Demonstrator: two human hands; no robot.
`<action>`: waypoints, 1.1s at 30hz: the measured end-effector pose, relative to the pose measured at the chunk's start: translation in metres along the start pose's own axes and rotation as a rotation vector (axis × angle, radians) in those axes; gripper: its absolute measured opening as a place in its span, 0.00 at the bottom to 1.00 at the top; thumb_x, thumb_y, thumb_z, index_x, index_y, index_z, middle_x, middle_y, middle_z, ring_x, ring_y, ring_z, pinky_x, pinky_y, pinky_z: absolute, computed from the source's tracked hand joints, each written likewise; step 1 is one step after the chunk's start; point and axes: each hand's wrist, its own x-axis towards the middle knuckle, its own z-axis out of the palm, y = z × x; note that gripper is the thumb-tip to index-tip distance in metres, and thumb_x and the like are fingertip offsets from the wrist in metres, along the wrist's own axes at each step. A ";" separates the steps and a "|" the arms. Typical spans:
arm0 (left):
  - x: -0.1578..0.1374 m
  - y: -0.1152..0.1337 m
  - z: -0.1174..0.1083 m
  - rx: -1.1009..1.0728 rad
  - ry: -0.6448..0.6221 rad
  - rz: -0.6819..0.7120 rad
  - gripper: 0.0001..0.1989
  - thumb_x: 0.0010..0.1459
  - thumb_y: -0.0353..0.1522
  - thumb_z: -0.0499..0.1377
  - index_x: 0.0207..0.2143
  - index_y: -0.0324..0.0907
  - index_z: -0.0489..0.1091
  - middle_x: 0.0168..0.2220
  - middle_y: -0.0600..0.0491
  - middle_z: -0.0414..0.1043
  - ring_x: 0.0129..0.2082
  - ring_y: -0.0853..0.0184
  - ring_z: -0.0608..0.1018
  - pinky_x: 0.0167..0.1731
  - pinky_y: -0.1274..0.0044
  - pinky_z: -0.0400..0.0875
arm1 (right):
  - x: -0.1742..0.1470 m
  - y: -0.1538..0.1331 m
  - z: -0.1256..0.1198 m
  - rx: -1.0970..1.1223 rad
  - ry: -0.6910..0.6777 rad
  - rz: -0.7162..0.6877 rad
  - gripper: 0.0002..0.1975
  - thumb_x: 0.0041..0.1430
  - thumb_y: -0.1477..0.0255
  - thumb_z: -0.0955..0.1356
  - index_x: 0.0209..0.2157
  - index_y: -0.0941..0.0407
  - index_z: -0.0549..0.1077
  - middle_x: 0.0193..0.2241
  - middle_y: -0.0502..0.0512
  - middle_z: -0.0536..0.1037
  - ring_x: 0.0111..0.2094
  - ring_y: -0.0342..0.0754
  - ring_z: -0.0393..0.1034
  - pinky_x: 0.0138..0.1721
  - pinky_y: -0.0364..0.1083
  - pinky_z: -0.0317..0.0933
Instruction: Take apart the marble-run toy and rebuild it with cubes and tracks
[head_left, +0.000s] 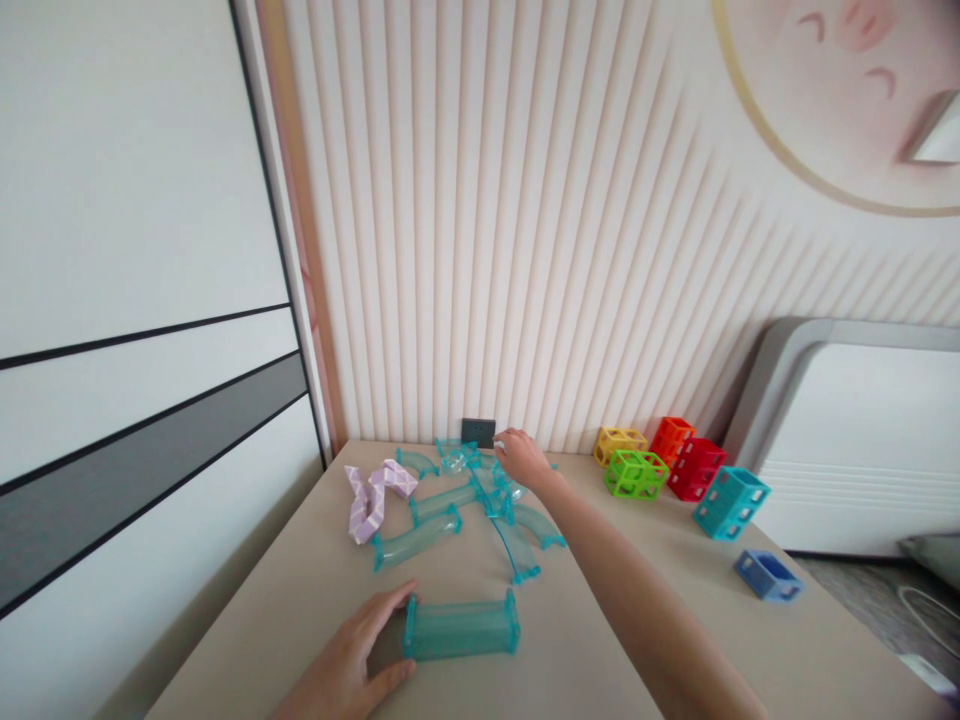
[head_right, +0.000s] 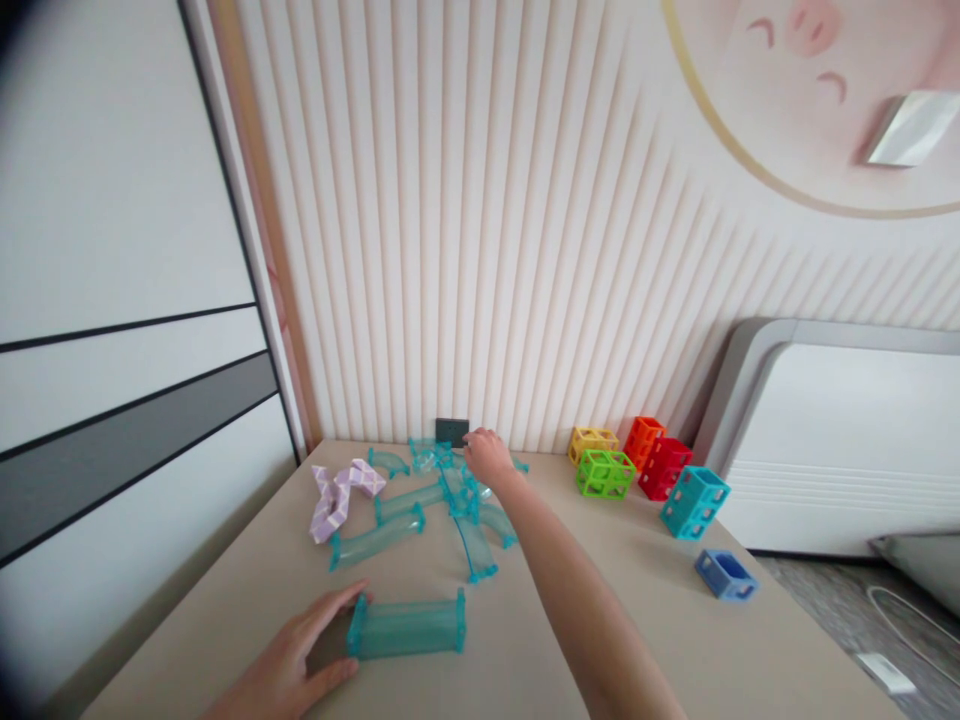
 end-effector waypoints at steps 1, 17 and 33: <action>0.000 0.002 0.000 -0.004 0.000 0.004 0.32 0.57 0.43 0.65 0.63 0.54 0.64 0.62 0.50 0.70 0.60 0.54 0.73 0.61 0.65 0.65 | 0.002 -0.013 0.001 0.004 -0.019 -0.056 0.18 0.68 0.74 0.61 0.54 0.61 0.74 0.52 0.67 0.76 0.54 0.56 0.69 0.55 0.50 0.59; 0.000 0.022 -0.007 -0.006 -0.044 -0.027 0.31 0.59 0.46 0.62 0.63 0.52 0.64 0.62 0.49 0.70 0.61 0.54 0.72 0.62 0.64 0.64 | -0.002 -0.102 0.029 -0.040 -0.295 -0.441 0.14 0.61 0.65 0.72 0.47 0.55 0.79 0.46 0.62 0.81 0.49 0.57 0.75 0.47 0.50 0.68; -0.001 0.028 -0.009 -0.014 -0.042 -0.035 0.29 0.60 0.45 0.62 0.63 0.52 0.65 0.62 0.49 0.70 0.61 0.54 0.72 0.62 0.64 0.64 | -0.002 -0.068 0.044 0.250 -0.217 -0.330 0.17 0.66 0.75 0.66 0.56 0.59 0.67 0.54 0.68 0.74 0.55 0.56 0.71 0.54 0.52 0.64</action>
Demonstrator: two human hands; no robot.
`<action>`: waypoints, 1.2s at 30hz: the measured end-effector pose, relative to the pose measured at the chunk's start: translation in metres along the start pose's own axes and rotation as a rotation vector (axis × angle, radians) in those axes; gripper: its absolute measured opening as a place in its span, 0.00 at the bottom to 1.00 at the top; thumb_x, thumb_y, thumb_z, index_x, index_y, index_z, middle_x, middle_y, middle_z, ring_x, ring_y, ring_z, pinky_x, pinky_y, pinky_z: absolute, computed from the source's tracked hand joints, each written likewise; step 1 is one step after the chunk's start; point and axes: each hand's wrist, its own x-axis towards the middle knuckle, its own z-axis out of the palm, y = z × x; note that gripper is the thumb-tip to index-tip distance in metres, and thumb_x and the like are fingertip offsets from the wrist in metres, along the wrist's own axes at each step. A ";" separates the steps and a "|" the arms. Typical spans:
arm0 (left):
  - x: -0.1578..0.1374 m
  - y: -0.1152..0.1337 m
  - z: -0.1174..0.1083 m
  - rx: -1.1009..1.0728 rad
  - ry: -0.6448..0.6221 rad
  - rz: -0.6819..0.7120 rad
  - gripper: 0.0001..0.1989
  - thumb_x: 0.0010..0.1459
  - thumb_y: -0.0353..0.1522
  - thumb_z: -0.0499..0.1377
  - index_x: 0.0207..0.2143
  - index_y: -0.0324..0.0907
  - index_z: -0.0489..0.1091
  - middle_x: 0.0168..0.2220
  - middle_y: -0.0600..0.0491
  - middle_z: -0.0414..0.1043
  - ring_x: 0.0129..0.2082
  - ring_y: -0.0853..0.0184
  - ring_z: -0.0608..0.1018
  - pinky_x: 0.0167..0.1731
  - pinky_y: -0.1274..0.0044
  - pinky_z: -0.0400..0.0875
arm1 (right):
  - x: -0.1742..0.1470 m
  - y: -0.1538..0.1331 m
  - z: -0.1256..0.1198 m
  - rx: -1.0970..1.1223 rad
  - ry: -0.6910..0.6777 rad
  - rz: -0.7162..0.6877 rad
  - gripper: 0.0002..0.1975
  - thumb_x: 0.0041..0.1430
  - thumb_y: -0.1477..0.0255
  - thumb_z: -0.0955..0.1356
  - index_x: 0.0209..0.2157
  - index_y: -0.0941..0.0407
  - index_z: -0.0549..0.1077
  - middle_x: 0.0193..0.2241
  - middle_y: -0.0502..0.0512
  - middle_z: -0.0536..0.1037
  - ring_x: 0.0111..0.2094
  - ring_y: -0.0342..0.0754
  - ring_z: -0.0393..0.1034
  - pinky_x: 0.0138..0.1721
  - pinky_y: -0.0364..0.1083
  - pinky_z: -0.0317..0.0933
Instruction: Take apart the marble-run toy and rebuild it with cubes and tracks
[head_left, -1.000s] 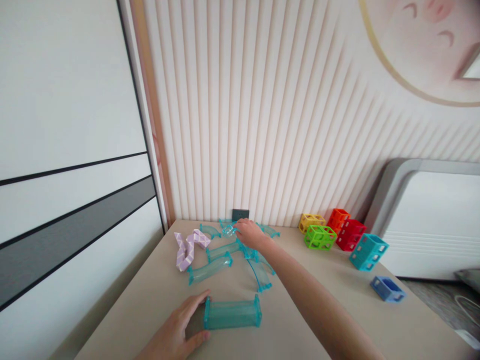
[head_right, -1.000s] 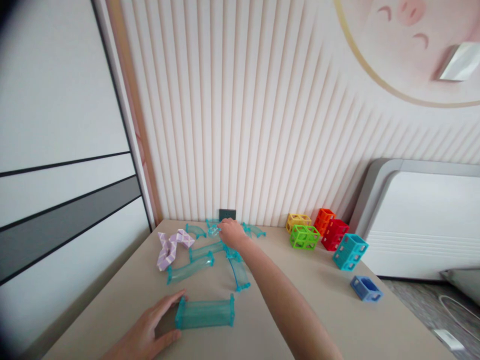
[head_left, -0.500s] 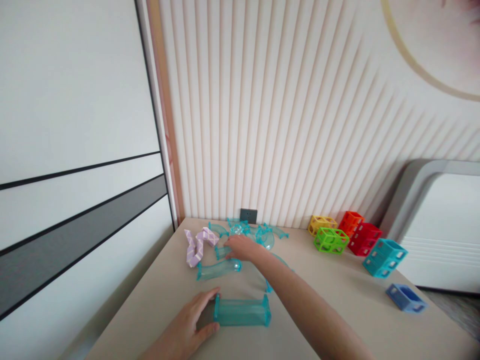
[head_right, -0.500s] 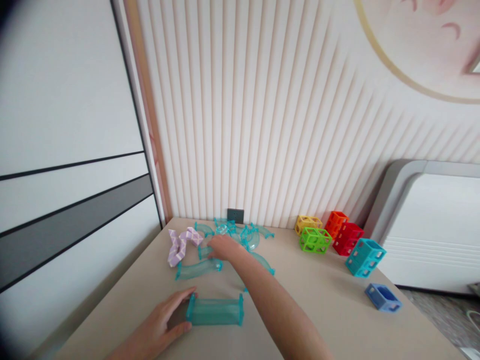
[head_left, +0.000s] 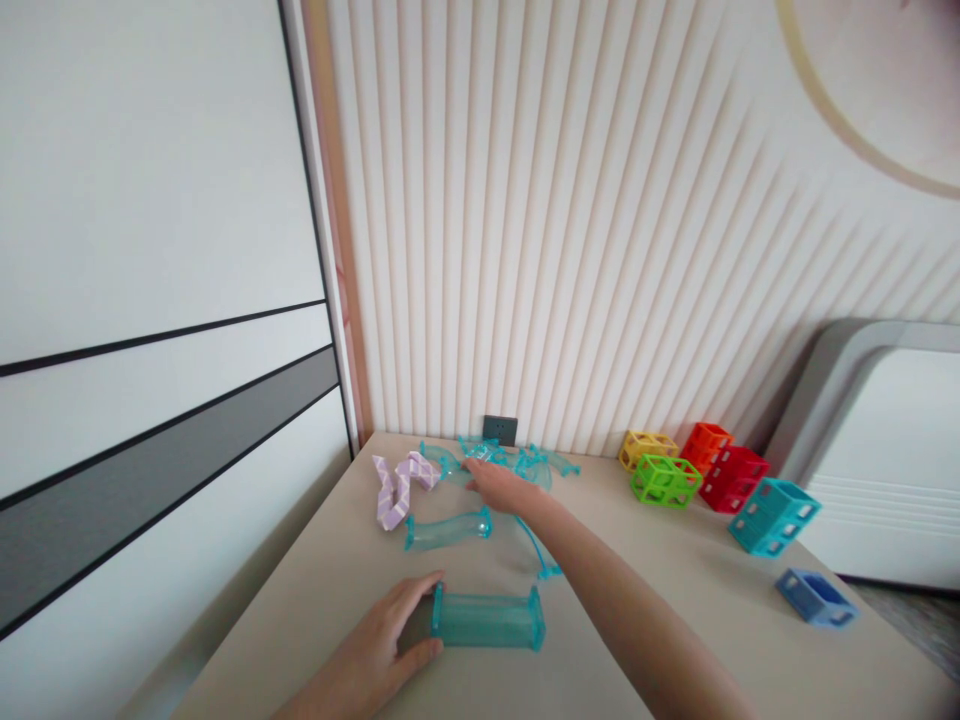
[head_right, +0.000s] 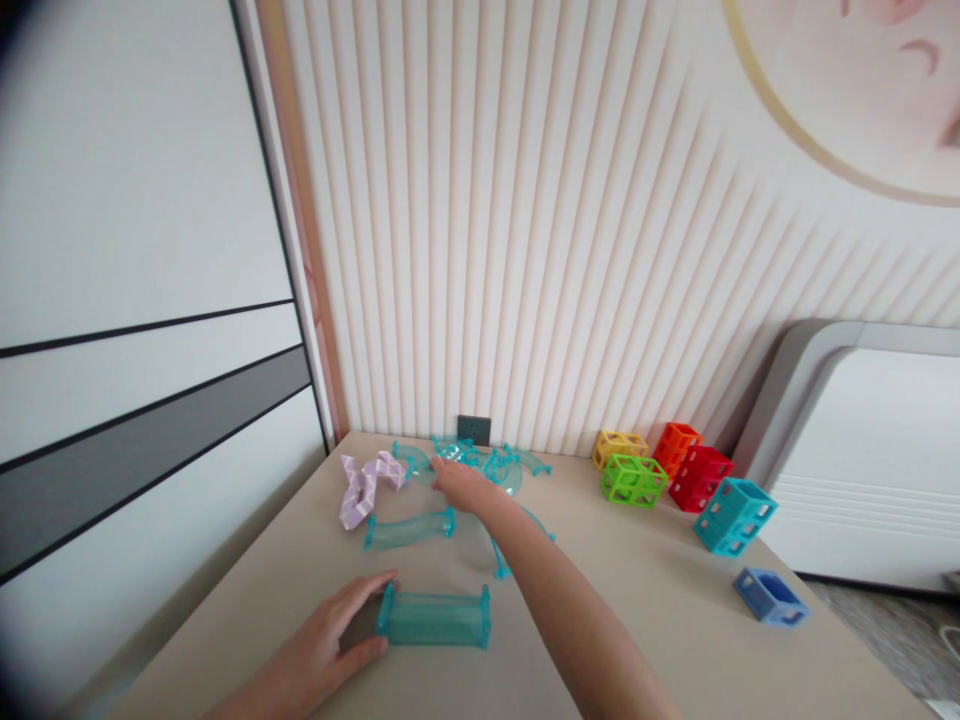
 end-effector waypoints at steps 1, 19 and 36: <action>0.000 0.000 0.000 0.000 0.000 -0.003 0.29 0.60 0.45 0.62 0.63 0.52 0.65 0.62 0.49 0.69 0.61 0.55 0.71 0.62 0.64 0.64 | -0.001 0.002 0.000 0.046 0.025 -0.003 0.18 0.67 0.75 0.65 0.57 0.59 0.65 0.54 0.67 0.74 0.56 0.54 0.71 0.54 0.51 0.63; 0.001 0.005 -0.001 -0.003 0.016 -0.005 0.29 0.59 0.40 0.63 0.63 0.53 0.65 0.62 0.49 0.69 0.61 0.55 0.71 0.63 0.63 0.63 | -0.015 0.001 -0.007 0.409 0.513 -0.057 0.23 0.74 0.62 0.54 0.66 0.54 0.53 0.57 0.65 0.70 0.59 0.53 0.67 0.57 0.55 0.62; 0.010 0.053 -0.004 -0.014 0.226 0.208 0.30 0.63 0.42 0.60 0.65 0.48 0.59 0.61 0.45 0.69 0.58 0.57 0.74 0.59 0.67 0.68 | -0.183 -0.084 -0.020 -0.239 0.425 -0.151 0.18 0.70 0.63 0.64 0.56 0.56 0.69 0.45 0.61 0.81 0.42 0.55 0.75 0.43 0.52 0.65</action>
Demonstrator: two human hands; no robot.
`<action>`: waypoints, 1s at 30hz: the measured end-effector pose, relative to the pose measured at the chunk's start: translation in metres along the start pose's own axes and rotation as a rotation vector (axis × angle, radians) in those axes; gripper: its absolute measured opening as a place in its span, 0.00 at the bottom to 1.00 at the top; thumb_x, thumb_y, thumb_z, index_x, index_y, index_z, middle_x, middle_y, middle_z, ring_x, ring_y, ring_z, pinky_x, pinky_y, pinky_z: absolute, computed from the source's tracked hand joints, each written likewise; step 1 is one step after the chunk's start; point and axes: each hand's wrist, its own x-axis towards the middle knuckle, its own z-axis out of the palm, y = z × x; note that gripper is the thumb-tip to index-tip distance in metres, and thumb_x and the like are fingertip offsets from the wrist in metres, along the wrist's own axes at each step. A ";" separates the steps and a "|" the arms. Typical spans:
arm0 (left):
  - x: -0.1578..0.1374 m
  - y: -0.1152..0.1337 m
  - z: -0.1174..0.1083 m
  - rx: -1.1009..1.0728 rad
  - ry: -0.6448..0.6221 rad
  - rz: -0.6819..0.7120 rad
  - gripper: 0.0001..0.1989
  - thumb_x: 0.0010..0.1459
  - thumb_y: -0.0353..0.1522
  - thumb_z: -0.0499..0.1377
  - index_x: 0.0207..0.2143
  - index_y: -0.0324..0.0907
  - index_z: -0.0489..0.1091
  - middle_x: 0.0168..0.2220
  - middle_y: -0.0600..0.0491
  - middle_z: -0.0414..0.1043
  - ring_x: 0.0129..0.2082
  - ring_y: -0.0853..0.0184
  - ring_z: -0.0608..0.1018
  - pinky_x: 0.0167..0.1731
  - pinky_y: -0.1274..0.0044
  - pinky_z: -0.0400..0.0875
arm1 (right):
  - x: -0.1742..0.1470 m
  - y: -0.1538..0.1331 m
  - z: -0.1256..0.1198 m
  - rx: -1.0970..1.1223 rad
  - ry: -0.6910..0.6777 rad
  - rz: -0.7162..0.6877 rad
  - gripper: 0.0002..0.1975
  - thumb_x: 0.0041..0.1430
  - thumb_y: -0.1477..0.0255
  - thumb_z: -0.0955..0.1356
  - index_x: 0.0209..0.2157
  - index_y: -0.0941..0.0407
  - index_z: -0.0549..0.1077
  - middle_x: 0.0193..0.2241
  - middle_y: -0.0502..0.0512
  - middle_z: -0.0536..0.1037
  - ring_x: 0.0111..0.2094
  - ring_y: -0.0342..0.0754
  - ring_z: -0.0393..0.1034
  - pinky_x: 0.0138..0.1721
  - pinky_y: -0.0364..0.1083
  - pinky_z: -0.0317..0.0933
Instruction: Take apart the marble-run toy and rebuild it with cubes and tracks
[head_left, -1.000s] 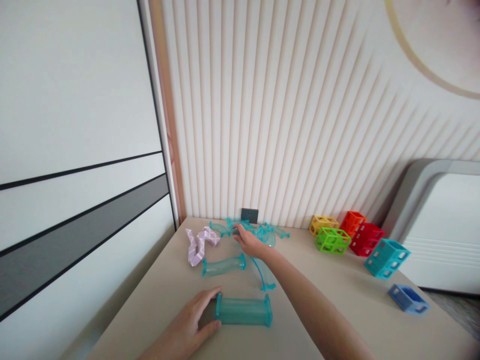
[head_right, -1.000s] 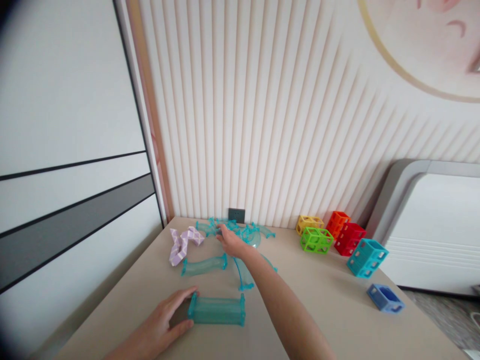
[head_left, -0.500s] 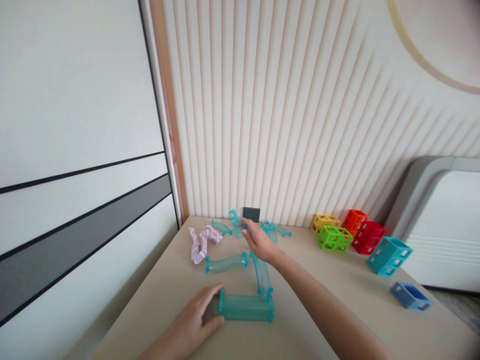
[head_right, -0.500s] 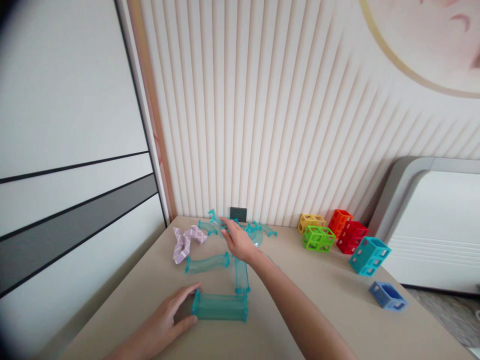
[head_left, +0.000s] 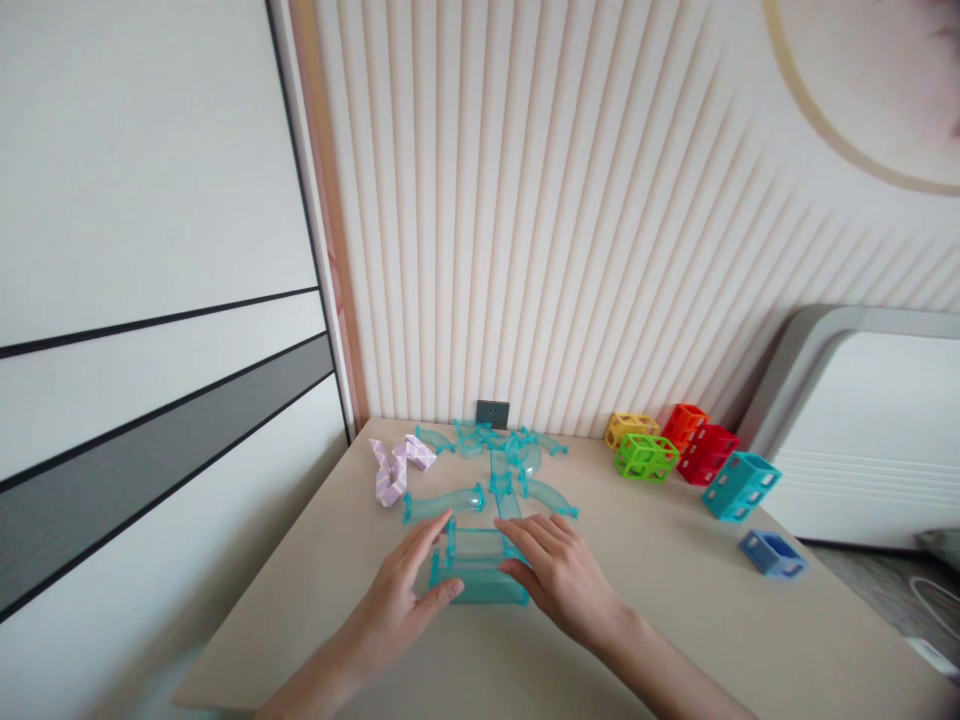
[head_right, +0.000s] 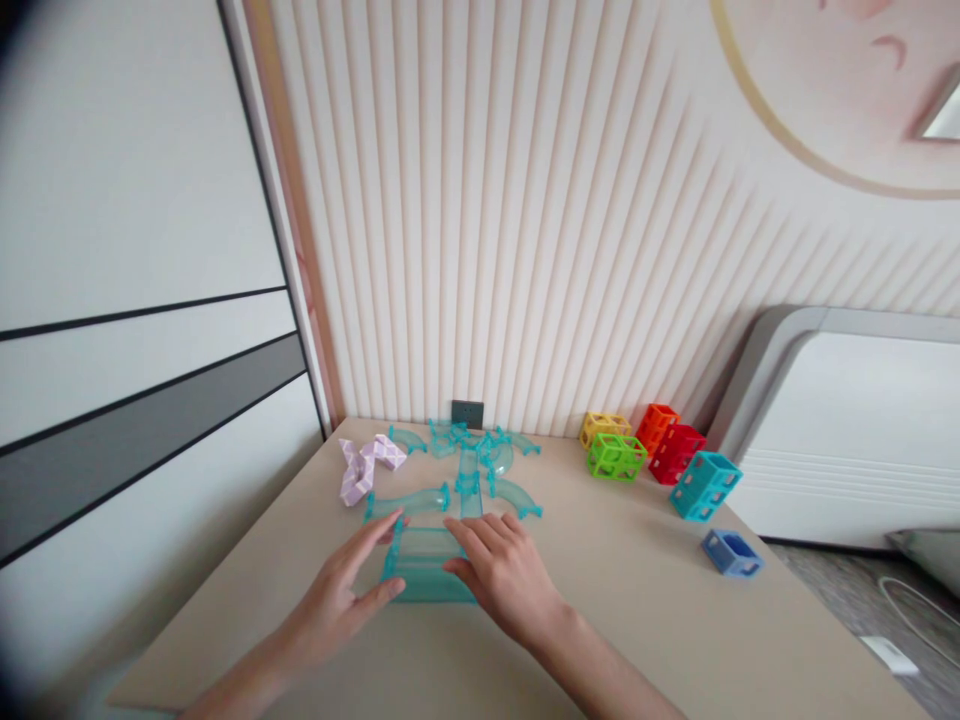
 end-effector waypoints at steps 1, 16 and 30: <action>0.001 0.004 0.001 -0.007 0.020 -0.022 0.29 0.63 0.42 0.60 0.64 0.48 0.60 0.59 0.45 0.71 0.56 0.58 0.76 0.57 0.67 0.70 | 0.001 -0.001 0.001 0.022 0.008 0.005 0.18 0.70 0.63 0.64 0.55 0.56 0.70 0.45 0.61 0.81 0.43 0.55 0.75 0.44 0.52 0.65; -0.001 0.011 -0.012 -0.112 0.079 -0.259 0.24 0.56 0.42 0.64 0.54 0.46 0.70 0.54 0.46 0.77 0.56 0.54 0.77 0.56 0.64 0.71 | -0.027 0.016 0.027 0.548 0.124 0.326 0.24 0.66 0.67 0.68 0.62 0.49 0.64 0.58 0.60 0.70 0.58 0.53 0.67 0.58 0.53 0.64; -0.005 -0.014 -0.006 -0.111 -0.034 -0.240 0.25 0.57 0.40 0.64 0.56 0.49 0.71 0.56 0.48 0.75 0.58 0.55 0.75 0.58 0.65 0.69 | -0.046 0.011 0.037 0.652 0.078 0.445 0.24 0.61 0.68 0.71 0.58 0.50 0.69 0.54 0.58 0.74 0.55 0.54 0.70 0.57 0.53 0.64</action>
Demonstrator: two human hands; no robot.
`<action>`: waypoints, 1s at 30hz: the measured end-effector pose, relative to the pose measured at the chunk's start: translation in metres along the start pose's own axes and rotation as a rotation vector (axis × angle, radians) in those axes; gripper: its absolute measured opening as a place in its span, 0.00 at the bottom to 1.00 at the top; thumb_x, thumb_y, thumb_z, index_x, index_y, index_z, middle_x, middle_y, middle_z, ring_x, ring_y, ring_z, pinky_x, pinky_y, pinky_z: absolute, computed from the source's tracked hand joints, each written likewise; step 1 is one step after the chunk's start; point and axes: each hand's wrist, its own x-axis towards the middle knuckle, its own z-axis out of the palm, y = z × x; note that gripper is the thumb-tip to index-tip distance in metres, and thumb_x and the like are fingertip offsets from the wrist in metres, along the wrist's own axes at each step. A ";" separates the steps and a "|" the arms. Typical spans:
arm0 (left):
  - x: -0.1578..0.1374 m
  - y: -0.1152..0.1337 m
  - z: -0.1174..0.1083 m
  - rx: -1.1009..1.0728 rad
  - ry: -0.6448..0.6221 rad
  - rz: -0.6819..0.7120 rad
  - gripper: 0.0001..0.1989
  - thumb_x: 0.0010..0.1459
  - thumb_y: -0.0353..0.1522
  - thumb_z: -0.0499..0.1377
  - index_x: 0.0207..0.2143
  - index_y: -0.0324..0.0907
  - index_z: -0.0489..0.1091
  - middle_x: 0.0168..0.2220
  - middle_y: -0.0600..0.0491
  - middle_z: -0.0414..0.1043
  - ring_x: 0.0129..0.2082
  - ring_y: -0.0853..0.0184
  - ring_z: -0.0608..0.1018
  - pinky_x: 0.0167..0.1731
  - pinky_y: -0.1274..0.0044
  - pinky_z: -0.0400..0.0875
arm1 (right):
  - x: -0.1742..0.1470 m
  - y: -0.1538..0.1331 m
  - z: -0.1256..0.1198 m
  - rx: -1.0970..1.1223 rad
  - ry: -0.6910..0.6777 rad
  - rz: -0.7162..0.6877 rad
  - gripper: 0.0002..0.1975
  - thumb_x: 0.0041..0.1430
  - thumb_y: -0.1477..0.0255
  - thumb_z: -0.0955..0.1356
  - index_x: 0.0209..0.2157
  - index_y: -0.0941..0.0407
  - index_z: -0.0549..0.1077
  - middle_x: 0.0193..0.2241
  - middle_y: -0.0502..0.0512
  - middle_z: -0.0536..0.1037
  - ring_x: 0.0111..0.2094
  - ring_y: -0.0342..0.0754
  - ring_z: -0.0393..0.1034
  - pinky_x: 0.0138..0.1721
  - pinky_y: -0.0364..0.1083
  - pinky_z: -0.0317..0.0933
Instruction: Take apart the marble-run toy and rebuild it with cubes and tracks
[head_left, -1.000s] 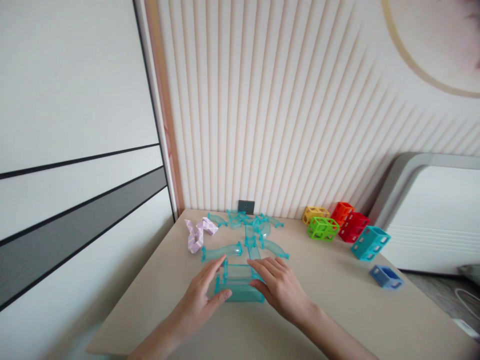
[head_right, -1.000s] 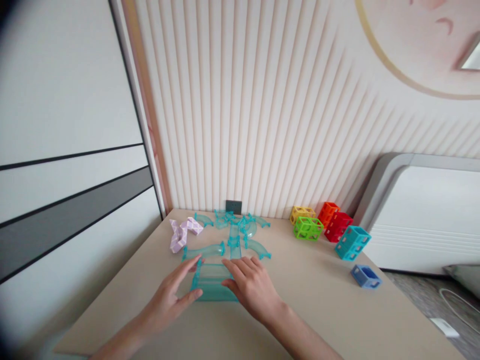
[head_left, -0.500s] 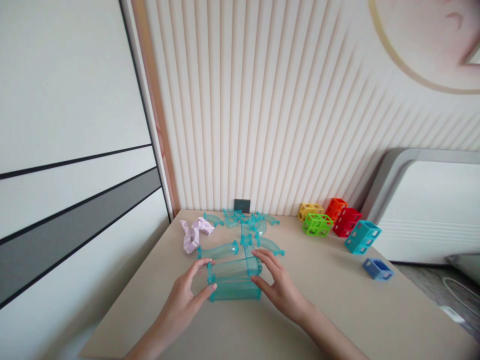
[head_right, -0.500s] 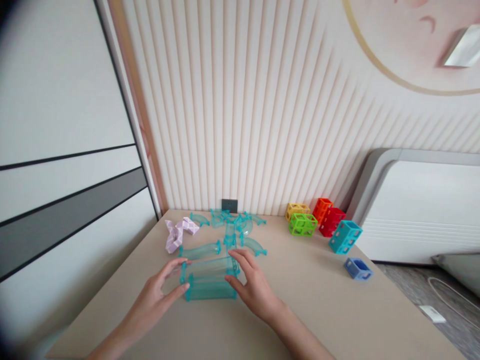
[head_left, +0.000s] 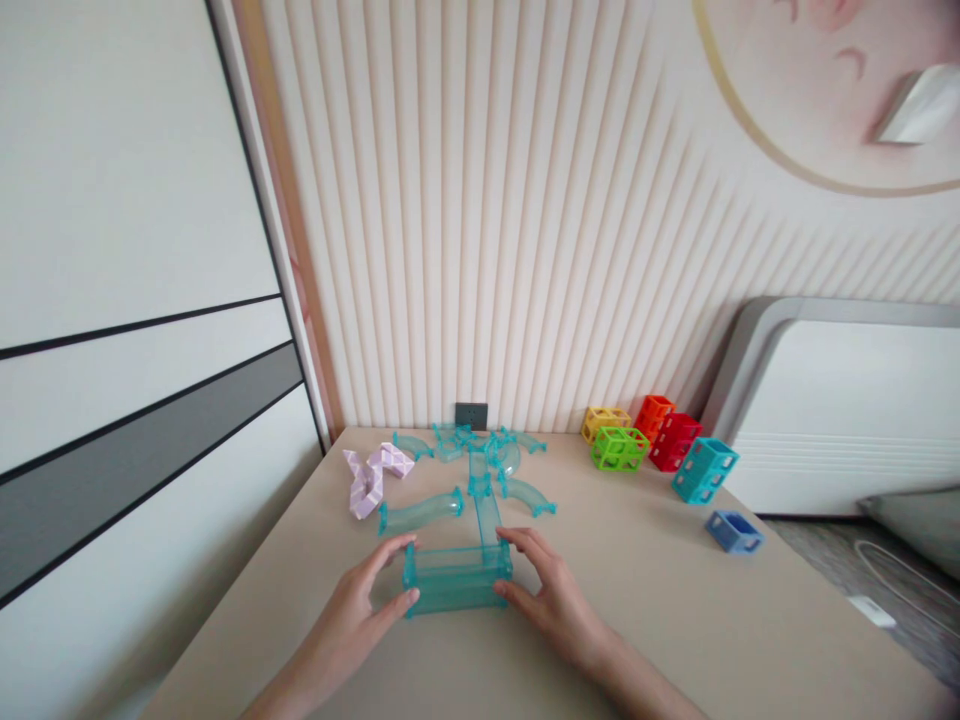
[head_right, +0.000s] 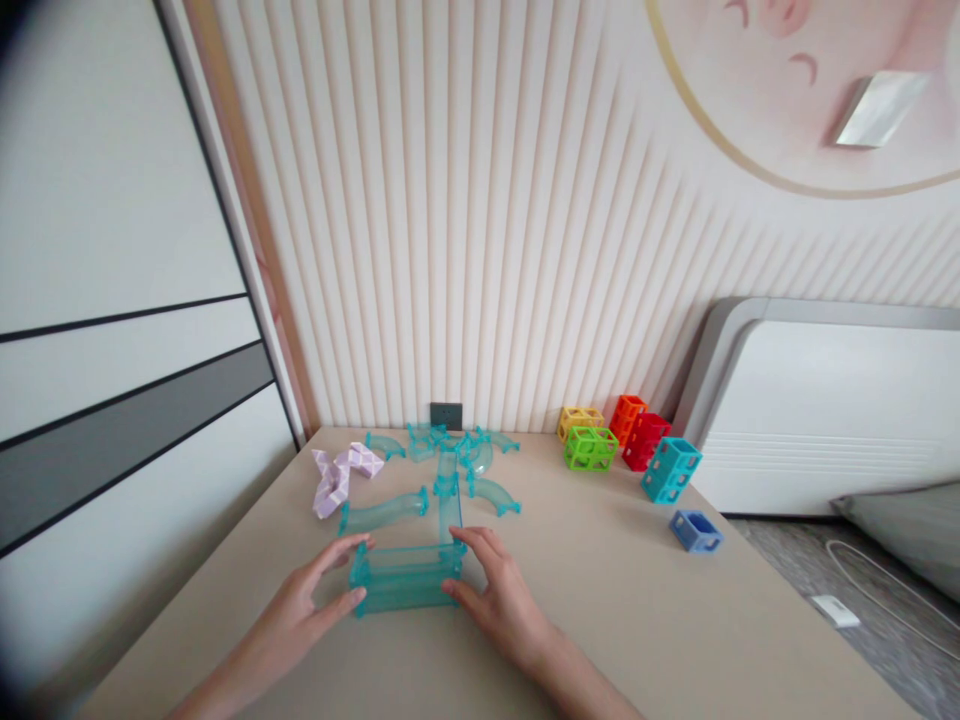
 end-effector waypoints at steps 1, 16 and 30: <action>0.000 -0.003 0.001 0.004 0.002 0.004 0.25 0.56 0.40 0.64 0.56 0.49 0.71 0.56 0.49 0.76 0.57 0.55 0.75 0.58 0.65 0.70 | -0.001 0.001 0.001 -0.001 -0.004 0.011 0.24 0.61 0.68 0.71 0.59 0.50 0.69 0.54 0.58 0.74 0.55 0.54 0.70 0.57 0.53 0.64; -0.004 -0.019 0.004 -0.010 -0.053 -0.026 0.26 0.57 0.38 0.63 0.58 0.48 0.68 0.59 0.48 0.72 0.60 0.56 0.73 0.60 0.65 0.67 | -0.004 0.007 0.003 0.062 -0.039 0.060 0.26 0.59 0.68 0.73 0.58 0.49 0.69 0.53 0.58 0.74 0.52 0.53 0.70 0.54 0.53 0.66; -0.002 -0.022 0.006 -0.041 -0.037 -0.002 0.24 0.57 0.37 0.64 0.57 0.50 0.70 0.58 0.50 0.74 0.57 0.56 0.76 0.57 0.66 0.71 | -0.008 0.007 0.002 0.010 -0.067 0.075 0.28 0.58 0.69 0.73 0.60 0.47 0.67 0.55 0.57 0.73 0.53 0.54 0.70 0.55 0.53 0.66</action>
